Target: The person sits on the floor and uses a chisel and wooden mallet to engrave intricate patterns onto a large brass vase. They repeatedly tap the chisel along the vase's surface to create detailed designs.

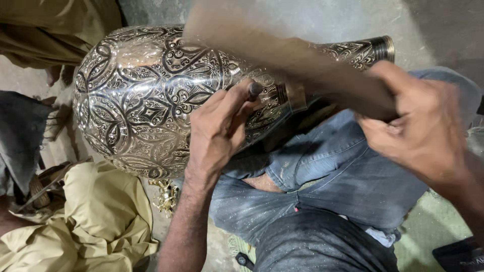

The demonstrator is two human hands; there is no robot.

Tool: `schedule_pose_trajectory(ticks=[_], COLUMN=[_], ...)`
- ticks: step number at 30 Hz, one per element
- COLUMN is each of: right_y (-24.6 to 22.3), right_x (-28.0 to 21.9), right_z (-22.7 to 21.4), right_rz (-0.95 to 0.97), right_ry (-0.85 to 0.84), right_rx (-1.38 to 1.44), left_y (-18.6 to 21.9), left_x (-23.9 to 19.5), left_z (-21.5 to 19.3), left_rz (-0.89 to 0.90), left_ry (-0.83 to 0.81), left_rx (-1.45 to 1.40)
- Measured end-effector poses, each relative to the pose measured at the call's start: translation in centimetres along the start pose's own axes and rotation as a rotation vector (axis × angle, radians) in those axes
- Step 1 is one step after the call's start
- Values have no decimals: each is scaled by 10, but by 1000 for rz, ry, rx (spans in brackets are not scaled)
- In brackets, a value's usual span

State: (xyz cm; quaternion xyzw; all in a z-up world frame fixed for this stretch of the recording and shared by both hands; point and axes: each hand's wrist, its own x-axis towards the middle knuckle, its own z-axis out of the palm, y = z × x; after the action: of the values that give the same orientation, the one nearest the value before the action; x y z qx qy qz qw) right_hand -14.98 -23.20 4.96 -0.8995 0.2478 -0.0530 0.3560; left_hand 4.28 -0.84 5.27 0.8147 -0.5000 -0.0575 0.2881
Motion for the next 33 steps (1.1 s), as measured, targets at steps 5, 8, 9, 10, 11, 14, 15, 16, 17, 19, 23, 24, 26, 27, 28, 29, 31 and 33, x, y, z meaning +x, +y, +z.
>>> schedule_pose_trajectory(ticks=[5,8,9,10,11,14,15,16,17,19,23,24,26,27,28,29,31,33], right_y=[9,23,28,33,38,51,54,55,56,54,46,45,44,45,46,48,54,61], right_x=[-2,-7,-10,-15,-18,-21,-22,-23,-23,-22,-9,-5,0,0,0,-2,-14,-35], right_z=[0,0,0,1,4,5,6,6,6,7,10,13,18,19,21,24,29,38], right_rz=[-62,96,145,141,137,158,175,196,216,171,120,161,188,198,207,216,261,338], right_ry=[7,-69,-119,-92,-65,-92,-119,-162,-205,-197,-205,-269,-317,-339,-336,-332,-221,-5], right_rx=[-35,144,179,191,203,119,73,115,156,72,-318,-387,-424,-443,-474,-504,-384,-75], left_y=[-8,-9,-9,-9,-9,-11,-12,-13,-14,-15,-12,-12,-18,-20,-22,-23,-26,-30], left_x=[0,-1,-2,-1,-1,0,0,0,0,0,2,0,1,2,3,4,7,13], left_z=[1,-1,-2,-3,-4,-6,-5,-4,-3,-1,-14,-24,-46,-53,-56,-56,-55,-51], left_rz=[54,75,82,77,72,48,40,44,48,41,-102,-172,-249,-285,-319,-353,-395,-400], left_ry=[-17,-37,-46,-56,-65,-89,-102,-101,-100,-57,239,344,334,331,310,289,214,100], left_rx=[-46,-54,-66,-57,-48,-16,-6,-16,-27,-123,-509,-613,-629,-635,-624,-613,-552,-457])
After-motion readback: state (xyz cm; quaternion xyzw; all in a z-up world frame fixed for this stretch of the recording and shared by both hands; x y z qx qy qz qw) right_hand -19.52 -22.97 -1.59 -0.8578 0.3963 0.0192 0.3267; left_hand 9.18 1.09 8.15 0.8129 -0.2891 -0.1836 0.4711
